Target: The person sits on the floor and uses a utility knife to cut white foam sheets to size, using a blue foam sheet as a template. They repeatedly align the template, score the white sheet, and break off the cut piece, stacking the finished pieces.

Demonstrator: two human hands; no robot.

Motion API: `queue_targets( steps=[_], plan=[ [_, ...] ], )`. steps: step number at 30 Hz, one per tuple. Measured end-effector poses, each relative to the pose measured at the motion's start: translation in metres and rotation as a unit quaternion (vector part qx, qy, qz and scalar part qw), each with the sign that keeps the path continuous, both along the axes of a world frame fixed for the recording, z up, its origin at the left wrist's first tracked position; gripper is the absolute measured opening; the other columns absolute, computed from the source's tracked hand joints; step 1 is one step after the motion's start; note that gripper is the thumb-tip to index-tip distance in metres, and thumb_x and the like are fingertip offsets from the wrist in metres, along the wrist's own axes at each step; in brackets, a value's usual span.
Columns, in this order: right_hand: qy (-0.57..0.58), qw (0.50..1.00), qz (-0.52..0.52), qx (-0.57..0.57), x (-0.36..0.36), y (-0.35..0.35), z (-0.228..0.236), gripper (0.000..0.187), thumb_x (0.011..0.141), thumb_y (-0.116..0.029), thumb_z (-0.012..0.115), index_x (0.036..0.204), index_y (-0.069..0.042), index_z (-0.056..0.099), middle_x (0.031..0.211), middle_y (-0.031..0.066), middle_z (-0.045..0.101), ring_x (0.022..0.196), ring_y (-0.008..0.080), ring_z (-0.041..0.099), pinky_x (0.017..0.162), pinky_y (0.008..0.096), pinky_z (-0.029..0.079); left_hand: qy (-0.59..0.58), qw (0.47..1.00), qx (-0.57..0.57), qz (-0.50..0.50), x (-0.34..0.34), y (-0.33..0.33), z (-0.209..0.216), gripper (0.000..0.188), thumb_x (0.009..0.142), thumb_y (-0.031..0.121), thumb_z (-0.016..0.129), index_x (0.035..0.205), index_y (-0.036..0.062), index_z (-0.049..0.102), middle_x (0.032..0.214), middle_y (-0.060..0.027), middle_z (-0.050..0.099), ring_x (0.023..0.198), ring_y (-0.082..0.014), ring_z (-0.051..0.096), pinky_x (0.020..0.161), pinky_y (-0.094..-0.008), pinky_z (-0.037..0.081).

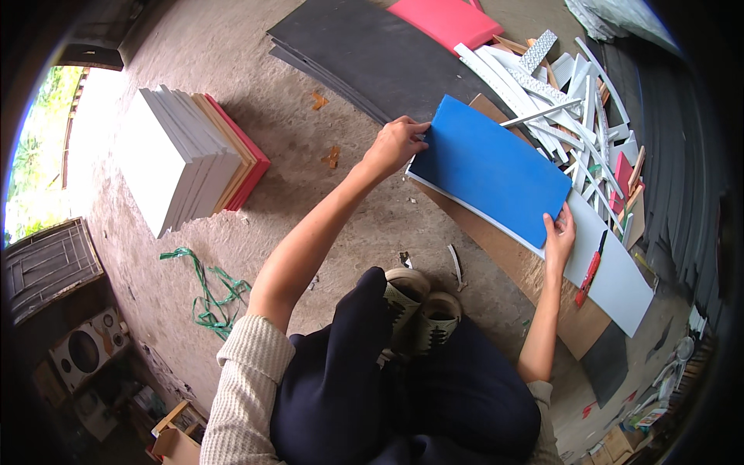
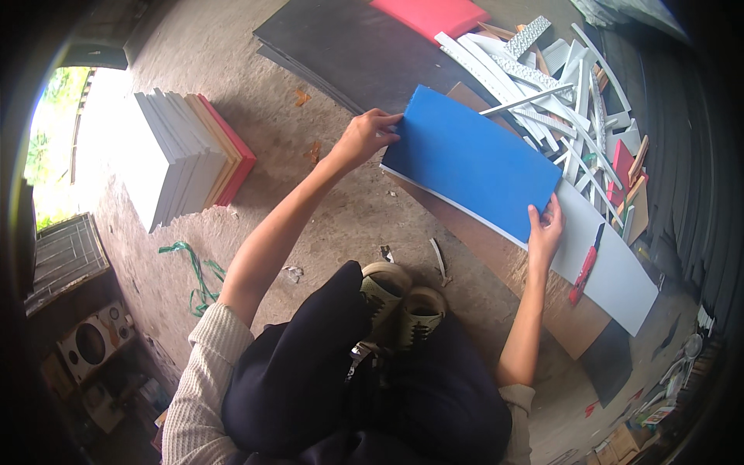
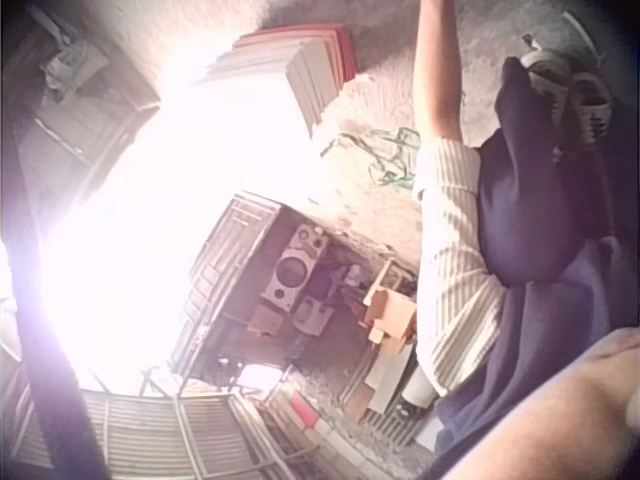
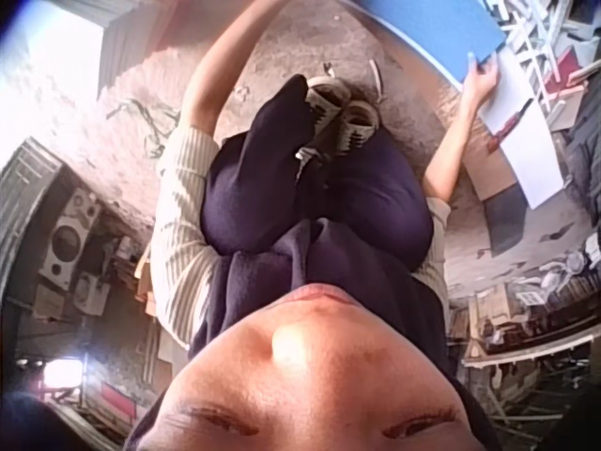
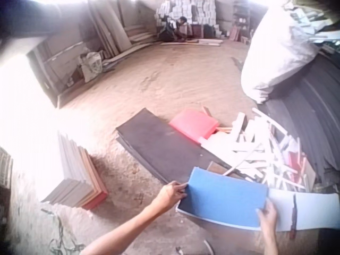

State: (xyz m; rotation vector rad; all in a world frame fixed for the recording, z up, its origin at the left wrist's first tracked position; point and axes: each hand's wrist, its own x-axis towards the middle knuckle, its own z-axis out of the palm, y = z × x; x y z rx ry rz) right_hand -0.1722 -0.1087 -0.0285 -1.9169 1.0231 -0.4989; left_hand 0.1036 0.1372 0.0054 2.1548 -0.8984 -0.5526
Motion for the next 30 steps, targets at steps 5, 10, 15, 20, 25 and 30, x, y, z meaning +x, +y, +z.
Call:
queue_targets(
  steps=[5, 10, 15, 20, 25, 30],
  plan=[
    [-0.002, 1.0, 0.003, -0.004, -0.001, 0.003, 0.002, 0.049, 0.078, -0.009, 0.064, 0.122, -0.002, 0.045, 0.108, 0.0133, 0.051, 0.084, 0.0171, 0.052, 0.071, 0.0289, 0.045, 0.002, 1.0, -0.012, 0.003, -0.001, 0.002, -0.001, 0.04, 0.07, 0.011, 0.066, 0.109, 0.0053, 0.059, 0.094, -0.0133, 0.058, 0.082, -0.023, 0.061, 0.076, -0.0333, 0.047],
    [-0.001, 1.0, 0.008, -0.008, -0.003, 0.003, 0.002, 0.049, 0.078, -0.009, 0.064, 0.122, -0.001, 0.044, 0.107, 0.0132, 0.051, 0.084, 0.017, 0.052, 0.071, 0.0289, 0.045, 0.02, 1.0, -0.003, 0.002, -0.002, 0.003, 0.0, 0.041, 0.072, 0.012, 0.066, 0.111, 0.0061, 0.058, 0.095, -0.0118, 0.058, 0.085, -0.0229, 0.06, 0.078, -0.0337, 0.046],
    [0.001, 1.0, 0.004, -0.003, -0.004, 0.004, 0.001, 0.05, 0.078, -0.009, 0.064, 0.122, 0.0, 0.044, 0.107, 0.0137, 0.051, 0.083, 0.0168, 0.052, 0.071, 0.0282, 0.046, 0.015, 1.0, -0.021, 0.008, -0.004, 0.002, -0.006, 0.043, 0.07, 0.009, 0.066, 0.111, 0.0044, 0.058, 0.099, -0.0139, 0.055, 0.084, -0.0236, 0.061, 0.077, -0.0331, 0.048],
    [0.021, 1.0, 0.002, -0.007, -0.003, 0.004, 0.002, 0.05, 0.077, -0.008, 0.064, 0.122, 0.0, 0.043, 0.107, 0.0141, 0.052, 0.084, 0.0168, 0.053, 0.071, 0.0278, 0.047, 0.021, 0.999, -0.027, -0.021, -0.003, 0.003, -0.02, 0.052, 0.073, 0.009, 0.064, 0.122, 0.008, 0.048, 0.105, -0.0135, 0.05, 0.084, -0.0235, 0.06, 0.079, -0.0328, 0.048],
    [0.026, 0.999, 0.006, 0.02, 0.001, 0.005, 0.005, 0.052, 0.076, -0.008, 0.065, 0.122, -0.001, 0.043, 0.108, 0.0148, 0.051, 0.086, 0.0179, 0.053, 0.072, 0.0279, 0.047, 0.043, 0.991, 0.051, -0.117, 0.028, -0.008, -0.023, 0.08, 0.072, 0.015, 0.062, 0.139, 0.0182, 0.019, 0.103, -0.0139, 0.044, 0.08, -0.0236, 0.059, 0.075, -0.0337, 0.05],
    [0.035, 0.999, 0.005, 0.013, -0.003, -0.001, 0.002, 0.053, 0.076, -0.008, 0.066, 0.123, -0.001, 0.042, 0.108, 0.0154, 0.051, 0.087, 0.0188, 0.053, 0.072, 0.0286, 0.048, 0.204, 0.96, 0.14, -0.132, 0.036, -0.029, 0.002, 0.095, 0.07, 0.018, 0.062, 0.14, 0.0239, -0.001, 0.093, -0.0141, 0.049, 0.075, -0.0219, 0.059, 0.067, -0.0328, 0.052]
  ],
)
